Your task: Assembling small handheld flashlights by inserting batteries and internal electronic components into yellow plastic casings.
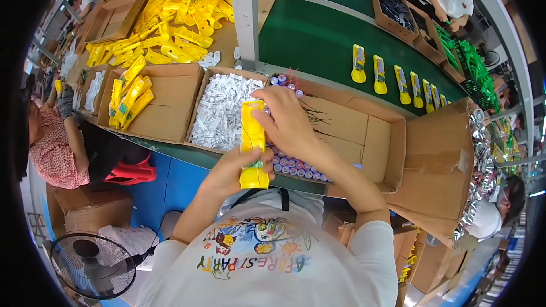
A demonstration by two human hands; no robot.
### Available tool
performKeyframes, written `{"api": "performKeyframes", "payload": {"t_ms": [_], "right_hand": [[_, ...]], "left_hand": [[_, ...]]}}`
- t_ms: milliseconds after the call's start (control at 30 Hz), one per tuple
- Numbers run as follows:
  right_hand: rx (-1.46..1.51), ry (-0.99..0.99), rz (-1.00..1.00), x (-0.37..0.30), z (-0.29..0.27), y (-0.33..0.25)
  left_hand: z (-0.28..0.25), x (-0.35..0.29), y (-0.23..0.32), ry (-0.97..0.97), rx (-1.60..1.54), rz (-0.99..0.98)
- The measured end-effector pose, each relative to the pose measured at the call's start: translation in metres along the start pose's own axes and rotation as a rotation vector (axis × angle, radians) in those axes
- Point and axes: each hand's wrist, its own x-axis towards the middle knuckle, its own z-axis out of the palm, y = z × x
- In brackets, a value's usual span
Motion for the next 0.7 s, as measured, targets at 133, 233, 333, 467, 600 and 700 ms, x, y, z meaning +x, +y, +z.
{"api": "performKeyframes", "payload": {"t_ms": [133, 233, 333, 467, 600, 700], "right_hand": [[-0.3, -0.012, -0.47, -0.033, 0.003, -0.007], [-0.192, -0.202, -0.466, -0.05, 0.007, 0.001], [-0.241, -0.213, -0.502, -0.056, 0.004, 0.008], [-0.388, -0.148, -0.518, -0.054, 0.009, -0.006], [-0.632, -0.106, -0.718, -0.045, 0.015, -0.006], [0.148, 0.191, -0.061, -0.055, 0.027, 0.003]], "left_hand": [[-0.022, 0.001, 0.007, -0.116, -0.369, 0.069], [-0.024, 0.0, 0.003, 0.083, -0.237, 0.102], [-0.017, 0.0, 0.003, 0.155, -0.074, 0.194], [-0.012, -0.003, 0.003, 0.197, -0.06, 0.232], [-0.011, -0.004, 0.009, 0.217, -0.016, 0.211], [-0.018, -0.003, 0.011, 0.132, -0.13, 0.314]]}}
